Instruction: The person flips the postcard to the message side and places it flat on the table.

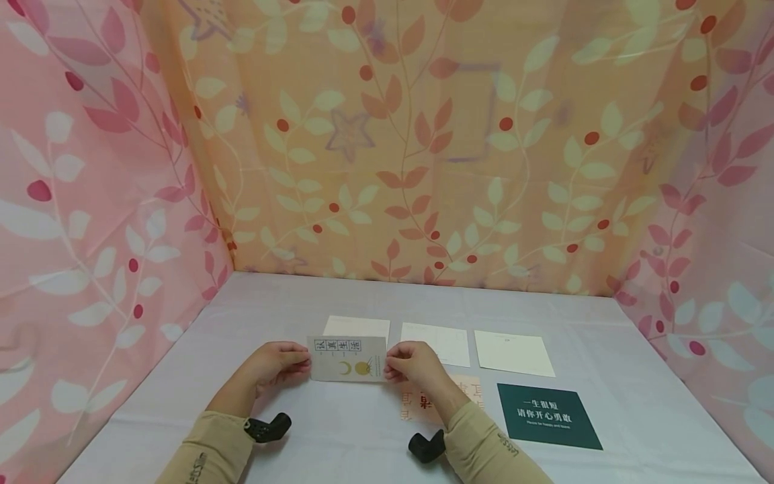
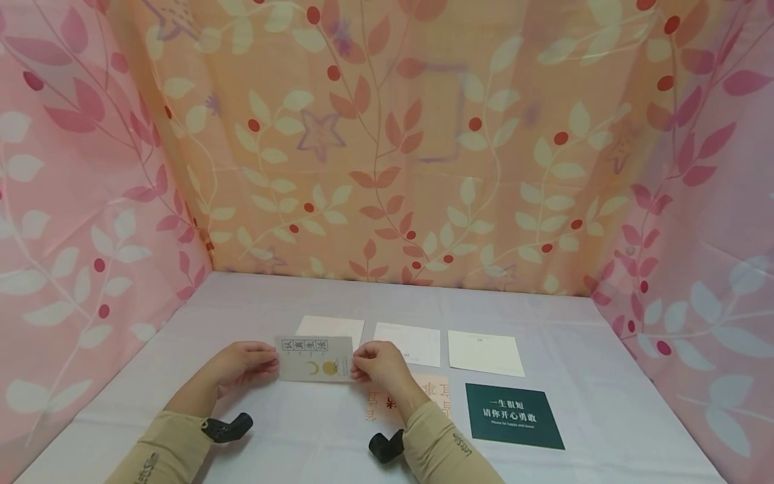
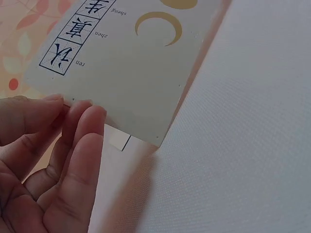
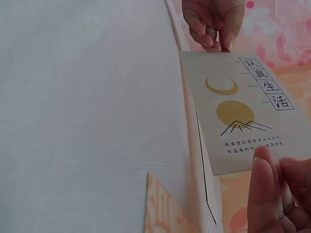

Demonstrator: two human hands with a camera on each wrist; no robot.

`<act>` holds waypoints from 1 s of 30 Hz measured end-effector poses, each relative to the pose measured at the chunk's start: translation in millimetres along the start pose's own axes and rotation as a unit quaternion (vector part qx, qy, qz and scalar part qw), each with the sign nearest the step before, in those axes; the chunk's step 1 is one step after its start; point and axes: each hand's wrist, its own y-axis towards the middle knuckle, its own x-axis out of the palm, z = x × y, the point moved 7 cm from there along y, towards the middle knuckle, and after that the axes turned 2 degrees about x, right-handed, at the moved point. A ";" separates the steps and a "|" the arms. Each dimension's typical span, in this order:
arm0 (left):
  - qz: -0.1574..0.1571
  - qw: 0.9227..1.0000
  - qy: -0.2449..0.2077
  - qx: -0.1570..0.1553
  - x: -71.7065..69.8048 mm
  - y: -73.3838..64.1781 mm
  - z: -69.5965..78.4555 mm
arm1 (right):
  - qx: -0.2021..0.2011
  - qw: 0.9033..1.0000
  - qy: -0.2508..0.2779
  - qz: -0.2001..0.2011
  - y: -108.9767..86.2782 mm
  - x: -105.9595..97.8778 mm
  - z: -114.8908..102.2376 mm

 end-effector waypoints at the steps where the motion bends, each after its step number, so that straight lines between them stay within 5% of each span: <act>1: 0.001 1.000 -0.003 -0.001 -0.1 0.3 0.0 | 0.000 1.000 -0.001 -0.002 -0.2 0.1 -0.2; 12: -0.010 0.998 -0.052 -0.013 0.2 -3.2 4.6 | -0.008 1.000 0.022 -0.013 -1.8 0.7 -4.1; 24: -0.019 0.999 -0.049 -0.004 0.9 -5.5 7.7 | -0.015 1.000 0.012 -0.017 -26.6 2.5 -37.0; 30: -0.015 0.999 -0.051 0.005 -0.3 -5.9 6.0 | -0.014 1.000 0.008 -0.022 -12.4 2.2 -18.3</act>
